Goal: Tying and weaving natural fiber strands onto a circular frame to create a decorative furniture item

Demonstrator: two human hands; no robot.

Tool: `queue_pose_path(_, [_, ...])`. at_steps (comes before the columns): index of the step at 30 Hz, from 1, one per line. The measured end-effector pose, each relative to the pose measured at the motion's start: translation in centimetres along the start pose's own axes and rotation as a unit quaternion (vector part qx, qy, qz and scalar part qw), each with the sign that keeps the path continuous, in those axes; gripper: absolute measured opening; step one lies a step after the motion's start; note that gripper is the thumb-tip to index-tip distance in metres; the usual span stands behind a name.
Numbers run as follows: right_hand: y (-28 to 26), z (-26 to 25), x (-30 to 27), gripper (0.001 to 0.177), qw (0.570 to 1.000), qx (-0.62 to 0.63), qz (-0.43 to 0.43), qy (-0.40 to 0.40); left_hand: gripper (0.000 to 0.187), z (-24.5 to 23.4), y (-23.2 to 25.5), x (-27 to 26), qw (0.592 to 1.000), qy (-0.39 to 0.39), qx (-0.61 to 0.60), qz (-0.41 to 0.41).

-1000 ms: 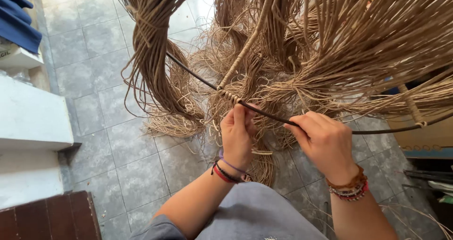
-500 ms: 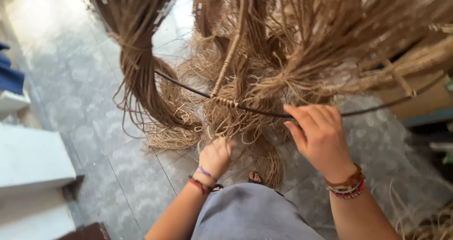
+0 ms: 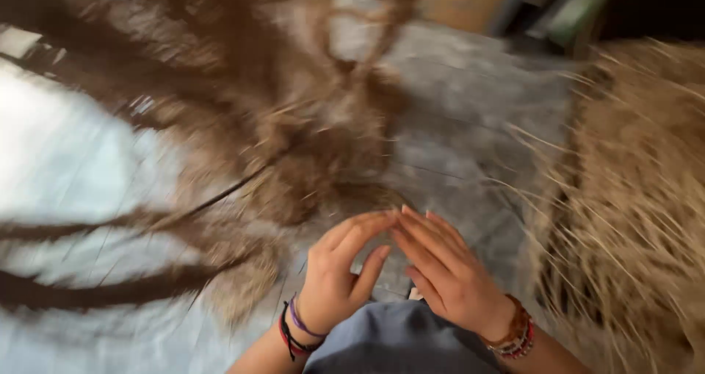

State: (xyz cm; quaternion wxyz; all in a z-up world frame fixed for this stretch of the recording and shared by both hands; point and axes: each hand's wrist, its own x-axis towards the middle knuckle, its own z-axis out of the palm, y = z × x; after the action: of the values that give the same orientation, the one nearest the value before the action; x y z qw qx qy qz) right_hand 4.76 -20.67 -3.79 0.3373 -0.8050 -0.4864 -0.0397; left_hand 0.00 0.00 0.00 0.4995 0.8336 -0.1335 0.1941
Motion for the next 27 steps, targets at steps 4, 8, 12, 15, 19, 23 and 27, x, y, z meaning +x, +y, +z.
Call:
queue_pose_path(4, [0.9,-3.4,-6.5,0.052,0.990,-0.005,0.107,0.095,0.026,6.9,0.5,3.0,0.988,-0.107,-0.100,0.040])
queue_pose_path(8, [2.6,-6.3,-14.2,0.057,0.957,-0.050,0.241,0.150,0.026,15.3,1.7,5.7,0.967,-0.190,-0.141,0.096])
queue_pose_path(12, [4.0,-10.3,-20.5,0.054,0.922,-0.090,0.324,0.192,0.024,24.3,3.7,7.8,0.942,-0.243,-0.201,0.119])
queue_pose_path(15, [4.9,-12.7,-24.1,0.051,0.896,-0.129,0.365,0.218,0.025,29.7,5.5,8.8,0.921,-0.284,-0.227,0.141])
queue_pose_path(19, [6.2,-15.2,-26.5,0.049,0.861,-0.149,0.422,0.241,0.025,35.4,6.7,10.0,0.901,-0.324,-0.240,0.162])
queue_pose_path(23, [7.7,-16.3,-27.1,0.044,0.819,-0.208,0.451,0.287,0.025,39.1,7.0,12.4,0.869,-0.390,-0.249,0.171])
queue_pose_path(27, [8.7,-16.7,-26.8,0.039,0.738,-0.252,0.515,0.355,0.032,43.4,5.8,14.2,0.826,-0.492,-0.238,0.133])
